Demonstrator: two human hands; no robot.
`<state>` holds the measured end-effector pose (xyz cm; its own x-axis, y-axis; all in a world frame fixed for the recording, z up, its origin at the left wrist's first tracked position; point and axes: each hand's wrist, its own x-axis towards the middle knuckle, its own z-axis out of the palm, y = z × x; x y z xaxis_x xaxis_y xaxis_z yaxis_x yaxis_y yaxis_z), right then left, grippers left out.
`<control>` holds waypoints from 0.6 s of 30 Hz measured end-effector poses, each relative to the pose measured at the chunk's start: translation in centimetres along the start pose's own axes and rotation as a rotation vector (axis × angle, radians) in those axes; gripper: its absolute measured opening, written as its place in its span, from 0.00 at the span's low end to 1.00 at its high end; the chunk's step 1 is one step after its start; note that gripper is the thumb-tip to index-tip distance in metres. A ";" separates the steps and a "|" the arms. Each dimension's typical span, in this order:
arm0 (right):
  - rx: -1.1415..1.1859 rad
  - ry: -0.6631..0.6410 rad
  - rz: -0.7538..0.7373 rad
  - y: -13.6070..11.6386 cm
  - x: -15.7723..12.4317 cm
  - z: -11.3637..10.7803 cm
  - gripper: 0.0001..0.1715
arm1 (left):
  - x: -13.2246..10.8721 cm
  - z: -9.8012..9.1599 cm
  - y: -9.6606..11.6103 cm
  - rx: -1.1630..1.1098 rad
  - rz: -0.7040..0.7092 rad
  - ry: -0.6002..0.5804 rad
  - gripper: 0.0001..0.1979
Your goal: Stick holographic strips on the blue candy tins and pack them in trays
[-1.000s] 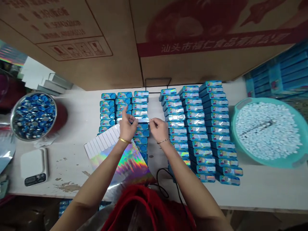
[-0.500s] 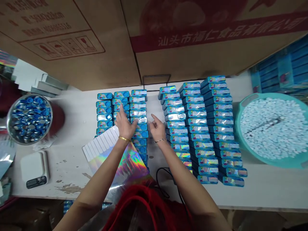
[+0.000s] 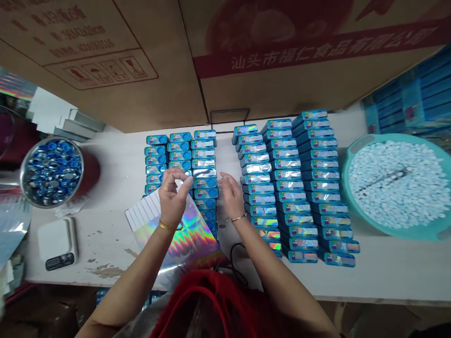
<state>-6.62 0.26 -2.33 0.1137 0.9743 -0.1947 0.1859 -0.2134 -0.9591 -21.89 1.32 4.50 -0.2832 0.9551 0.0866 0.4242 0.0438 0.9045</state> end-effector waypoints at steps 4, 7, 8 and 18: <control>0.187 -0.021 0.150 -1.4 -1.4 0.4 0.21 | -1.4 0.9 -0.8 -0.138 -0.198 -0.042 0.08; 0.159 0.039 0.141 -1.0 -1.1 0.4 0.19 | -1.8 2.1 -2.6 -0.125 -0.244 -0.033 0.08; 0.140 0.051 0.132 -0.8 -0.8 0.3 0.19 | -1.8 2.4 -3.1 -0.092 -0.236 -0.019 0.08; -0.146 0.106 -0.055 2.3 0.4 0.6 0.15 | -0.9 4.1 -4.7 0.497 -0.167 -0.055 0.04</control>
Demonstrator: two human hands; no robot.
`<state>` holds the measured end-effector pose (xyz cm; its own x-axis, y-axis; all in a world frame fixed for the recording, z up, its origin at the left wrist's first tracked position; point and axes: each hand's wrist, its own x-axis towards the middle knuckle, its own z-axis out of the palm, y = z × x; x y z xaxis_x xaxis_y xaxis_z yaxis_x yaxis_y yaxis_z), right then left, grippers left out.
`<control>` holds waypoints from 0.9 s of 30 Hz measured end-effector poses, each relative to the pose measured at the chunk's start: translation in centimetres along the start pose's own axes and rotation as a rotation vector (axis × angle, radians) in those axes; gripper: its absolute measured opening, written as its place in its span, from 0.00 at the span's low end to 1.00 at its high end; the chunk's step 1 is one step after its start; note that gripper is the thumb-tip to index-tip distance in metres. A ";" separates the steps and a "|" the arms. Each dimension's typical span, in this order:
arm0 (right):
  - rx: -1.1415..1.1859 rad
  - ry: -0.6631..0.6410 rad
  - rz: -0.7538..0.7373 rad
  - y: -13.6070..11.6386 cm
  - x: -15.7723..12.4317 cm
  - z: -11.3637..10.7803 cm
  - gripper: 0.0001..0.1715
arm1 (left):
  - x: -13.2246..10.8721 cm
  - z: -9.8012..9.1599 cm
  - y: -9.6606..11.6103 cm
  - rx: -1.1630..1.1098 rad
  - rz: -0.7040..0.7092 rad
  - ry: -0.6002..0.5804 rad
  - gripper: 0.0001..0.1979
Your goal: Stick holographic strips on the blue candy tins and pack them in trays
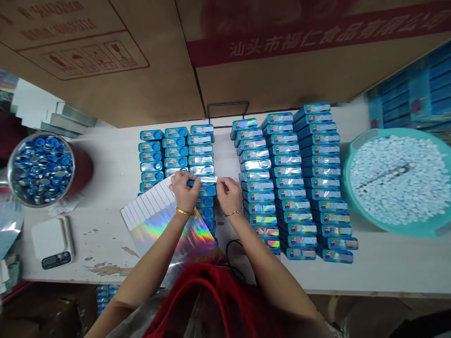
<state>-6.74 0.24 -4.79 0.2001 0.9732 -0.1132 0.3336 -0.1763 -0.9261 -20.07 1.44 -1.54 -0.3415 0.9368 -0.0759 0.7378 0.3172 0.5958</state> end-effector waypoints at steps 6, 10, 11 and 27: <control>0.093 0.002 0.177 1.7 -0.3 1.1 0.18 | -0.4 0.3 -0.5 0.144 -0.009 0.056 0.14; 0.092 -0.070 0.057 1.7 -1.1 0.8 0.22 | -0.4 0.4 -0.6 0.163 -0.025 0.083 0.28; 0.086 -0.119 0.024 1.8 -1.2 0.7 0.22 | -0.3 0.5 -0.6 0.165 -0.026 0.075 0.28; -0.274 -0.380 -0.366 -2.1 -9.5 -0.1 0.26 | -12.9 -12.4 -16.3 -0.302 -0.646 0.304 0.22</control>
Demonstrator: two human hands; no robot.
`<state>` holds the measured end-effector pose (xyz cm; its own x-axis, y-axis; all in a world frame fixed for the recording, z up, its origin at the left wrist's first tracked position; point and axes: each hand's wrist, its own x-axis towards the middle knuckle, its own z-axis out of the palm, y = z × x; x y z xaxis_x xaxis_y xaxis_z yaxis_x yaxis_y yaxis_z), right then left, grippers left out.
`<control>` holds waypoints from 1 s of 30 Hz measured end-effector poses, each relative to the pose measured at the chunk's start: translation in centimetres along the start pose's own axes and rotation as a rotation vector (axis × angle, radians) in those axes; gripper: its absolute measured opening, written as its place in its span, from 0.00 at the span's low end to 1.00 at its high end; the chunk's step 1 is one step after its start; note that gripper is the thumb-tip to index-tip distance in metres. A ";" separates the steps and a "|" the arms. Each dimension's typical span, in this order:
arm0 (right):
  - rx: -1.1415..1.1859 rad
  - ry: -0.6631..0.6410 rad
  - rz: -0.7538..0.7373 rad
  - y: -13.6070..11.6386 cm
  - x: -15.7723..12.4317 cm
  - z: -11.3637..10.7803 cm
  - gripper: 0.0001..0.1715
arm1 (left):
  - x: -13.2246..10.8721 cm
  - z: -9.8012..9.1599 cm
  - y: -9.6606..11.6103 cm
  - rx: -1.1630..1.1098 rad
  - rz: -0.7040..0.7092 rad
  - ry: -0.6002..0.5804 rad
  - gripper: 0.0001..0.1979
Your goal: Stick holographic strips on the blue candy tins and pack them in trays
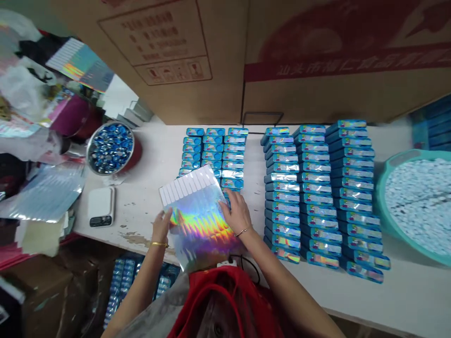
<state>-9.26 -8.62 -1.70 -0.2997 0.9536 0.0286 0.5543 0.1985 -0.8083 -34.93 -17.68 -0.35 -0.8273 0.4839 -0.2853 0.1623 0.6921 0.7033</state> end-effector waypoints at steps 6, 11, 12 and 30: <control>-0.197 -0.063 -0.216 -4.5 -0.1 0.1 0.37 | -3.8 -3.2 0.4 -0.361 -0.005 -0.122 0.19; -0.260 -0.241 -0.652 -13.3 2.2 -2.0 0.55 | -7.3 -7.3 6.0 -0.509 0.208 -0.385 0.15; -0.246 -0.263 -0.695 -14.8 2.6 -2.4 0.56 | -7.8 -8.2 7.0 -0.522 0.251 -0.413 0.14; 0.314 -0.801 -0.438 -19.4 -1.0 -6.5 0.28 | -9.9 -14.9 10.9 -0.188 0.740 -0.246 0.11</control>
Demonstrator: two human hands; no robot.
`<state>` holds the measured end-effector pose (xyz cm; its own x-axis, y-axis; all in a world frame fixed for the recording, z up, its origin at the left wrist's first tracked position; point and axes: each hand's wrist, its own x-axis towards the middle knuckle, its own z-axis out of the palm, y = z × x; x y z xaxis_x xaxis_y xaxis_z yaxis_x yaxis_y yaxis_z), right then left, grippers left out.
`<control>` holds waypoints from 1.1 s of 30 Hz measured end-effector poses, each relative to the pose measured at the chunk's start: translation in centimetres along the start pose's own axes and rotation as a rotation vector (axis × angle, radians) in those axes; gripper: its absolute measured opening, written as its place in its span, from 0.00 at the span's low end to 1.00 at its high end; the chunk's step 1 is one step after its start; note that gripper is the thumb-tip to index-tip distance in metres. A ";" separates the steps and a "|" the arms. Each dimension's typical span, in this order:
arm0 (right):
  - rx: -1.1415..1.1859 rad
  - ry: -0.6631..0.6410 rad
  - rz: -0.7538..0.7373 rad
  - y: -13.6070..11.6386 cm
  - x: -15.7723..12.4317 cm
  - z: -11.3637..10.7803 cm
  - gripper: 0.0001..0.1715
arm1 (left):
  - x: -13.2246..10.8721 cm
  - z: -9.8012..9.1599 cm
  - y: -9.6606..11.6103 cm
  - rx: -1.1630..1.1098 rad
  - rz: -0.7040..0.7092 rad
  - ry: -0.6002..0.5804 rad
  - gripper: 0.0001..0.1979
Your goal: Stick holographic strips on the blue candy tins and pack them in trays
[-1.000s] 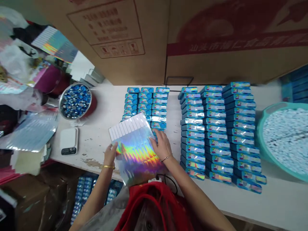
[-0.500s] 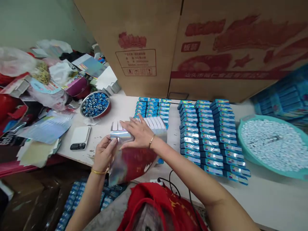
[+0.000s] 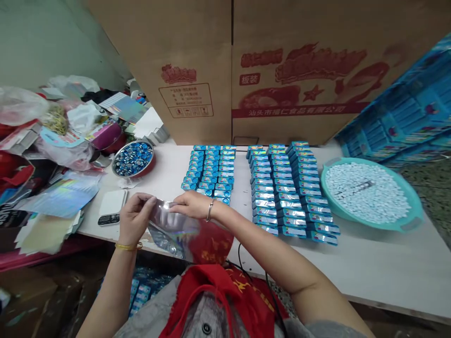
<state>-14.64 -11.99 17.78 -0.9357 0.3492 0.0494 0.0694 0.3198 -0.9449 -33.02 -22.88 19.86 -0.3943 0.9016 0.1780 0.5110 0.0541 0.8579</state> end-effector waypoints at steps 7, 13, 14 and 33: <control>-0.099 -0.121 0.225 6.2 -2.0 -3.2 0.24 | 2.6 -0.7 -6.2 0.179 -0.241 0.216 0.12; -0.081 -0.146 0.255 9.6 -0.3 -1.4 0.21 | 2.7 4.3 -8.9 0.577 0.090 -0.332 0.20; -0.088 -0.127 0.258 10.1 0.1 -1.3 0.20 | 3.0 5.0 -8.9 0.545 0.116 -0.513 0.17; 0.350 0.619 0.642 24.8 7.7 -10.1 0.19 | 20.4 19.1 -15.6 0.842 0.209 -0.515 0.18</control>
<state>-16.61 7.53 -1.99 -0.3997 0.8018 -0.4442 0.3042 -0.3411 -0.8894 -34.48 2.85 0.92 0.0414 0.9926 -0.1144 0.9838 -0.0205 0.1783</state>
